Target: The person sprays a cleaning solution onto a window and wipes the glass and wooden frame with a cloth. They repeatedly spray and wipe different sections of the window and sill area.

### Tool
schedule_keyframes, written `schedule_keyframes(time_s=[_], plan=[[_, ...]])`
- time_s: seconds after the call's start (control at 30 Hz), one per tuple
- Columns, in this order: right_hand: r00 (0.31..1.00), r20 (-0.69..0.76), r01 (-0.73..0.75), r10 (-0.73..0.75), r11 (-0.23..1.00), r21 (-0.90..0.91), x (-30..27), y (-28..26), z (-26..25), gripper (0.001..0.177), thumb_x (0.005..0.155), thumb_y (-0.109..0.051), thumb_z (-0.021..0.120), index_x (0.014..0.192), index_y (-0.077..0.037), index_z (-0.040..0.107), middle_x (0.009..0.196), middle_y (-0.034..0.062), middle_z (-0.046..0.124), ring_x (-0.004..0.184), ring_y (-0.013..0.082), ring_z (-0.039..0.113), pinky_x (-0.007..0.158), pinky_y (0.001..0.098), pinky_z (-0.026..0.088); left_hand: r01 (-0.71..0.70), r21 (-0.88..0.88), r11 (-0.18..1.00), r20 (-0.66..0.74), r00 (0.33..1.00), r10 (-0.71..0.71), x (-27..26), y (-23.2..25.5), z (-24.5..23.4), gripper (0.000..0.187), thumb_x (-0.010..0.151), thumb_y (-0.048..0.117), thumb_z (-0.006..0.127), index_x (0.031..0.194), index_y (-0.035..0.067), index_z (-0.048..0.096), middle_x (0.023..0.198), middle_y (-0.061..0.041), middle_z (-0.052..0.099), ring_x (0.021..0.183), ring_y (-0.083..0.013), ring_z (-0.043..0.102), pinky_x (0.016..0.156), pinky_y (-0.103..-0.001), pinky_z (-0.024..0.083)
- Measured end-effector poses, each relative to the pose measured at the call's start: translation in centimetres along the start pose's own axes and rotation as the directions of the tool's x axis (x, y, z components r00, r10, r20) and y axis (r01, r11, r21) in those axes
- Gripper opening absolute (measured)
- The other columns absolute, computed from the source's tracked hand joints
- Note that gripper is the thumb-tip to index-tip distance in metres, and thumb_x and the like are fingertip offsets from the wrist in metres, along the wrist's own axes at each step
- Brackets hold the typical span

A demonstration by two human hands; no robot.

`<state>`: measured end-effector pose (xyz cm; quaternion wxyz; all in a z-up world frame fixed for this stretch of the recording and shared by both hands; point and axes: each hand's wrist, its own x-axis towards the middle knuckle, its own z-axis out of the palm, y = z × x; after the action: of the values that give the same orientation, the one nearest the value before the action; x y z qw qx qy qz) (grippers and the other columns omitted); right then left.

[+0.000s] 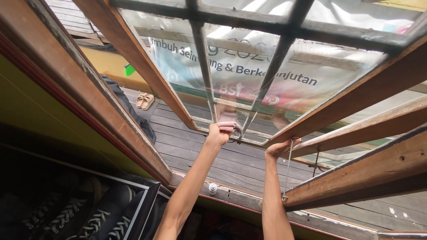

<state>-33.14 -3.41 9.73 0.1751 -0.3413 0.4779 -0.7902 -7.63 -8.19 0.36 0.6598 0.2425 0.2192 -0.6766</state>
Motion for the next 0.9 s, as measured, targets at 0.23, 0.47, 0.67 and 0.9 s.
schedule_keyframes(time_s=[0.23,0.47,0.67,0.9], plan=[[1.0,0.008,0.011,-0.011,0.998,-0.064,0.1,1.6,-1.0,0.056,0.114,-0.031,0.039,0.156,0.006,0.033,0.158,0.0353,0.025,0.15,0.044,0.025,0.127,0.0491,0.019,-0.058,0.03,0.998,0.213,0.976,0.05,-22.5,-1.4,10.8,0.045,0.086,0.005,0.063,0.127,-0.012,0.055,0.122,-0.03,0.06,0.118,-0.0479,0.059,0.102,-0.068,0.051],[1.0,0.002,0.028,-0.028,0.999,-0.026,0.4,4.3,-1.3,0.056,0.116,-0.033,0.038,0.157,0.005,0.031,0.159,0.0327,0.025,0.151,0.0402,0.026,0.128,0.0456,0.016,-0.094,-0.058,0.994,0.197,0.975,0.104,-22.5,-2.1,10.3,0.047,0.104,0.016,0.05,0.142,-0.009,0.039,0.141,-0.027,0.046,0.133,-0.0434,0.049,0.113,-0.065,0.043],[0.999,0.018,0.028,-0.028,0.999,-0.034,-0.3,4.7,-1.8,0.055,0.116,-0.035,0.036,0.157,0.001,0.032,0.158,0.0301,0.026,0.15,0.0374,0.027,0.127,0.0452,0.017,-0.067,-0.055,0.996,0.049,0.996,0.07,-5.6,1.1,-1.7,0.043,0.105,0.017,0.041,0.144,-0.002,0.043,0.14,-0.018,0.052,0.131,-0.0326,0.054,0.109,-0.047,0.053],[1.0,-0.01,-0.026,0.026,1.0,-0.016,-0.7,4.2,-1.4,0.06,0.115,-0.033,0.037,0.161,0.002,0.023,0.163,0.0319,0.017,0.154,0.0397,0.02,0.128,0.0486,0.014,-0.231,0.869,0.438,0.112,0.953,0.28,-0.6,-3.0,-3.1,0.057,0.079,0.001,0.072,0.133,-0.003,0.054,0.13,-0.025,0.059,0.128,-0.0297,0.058,0.09,-0.032,0.064]])
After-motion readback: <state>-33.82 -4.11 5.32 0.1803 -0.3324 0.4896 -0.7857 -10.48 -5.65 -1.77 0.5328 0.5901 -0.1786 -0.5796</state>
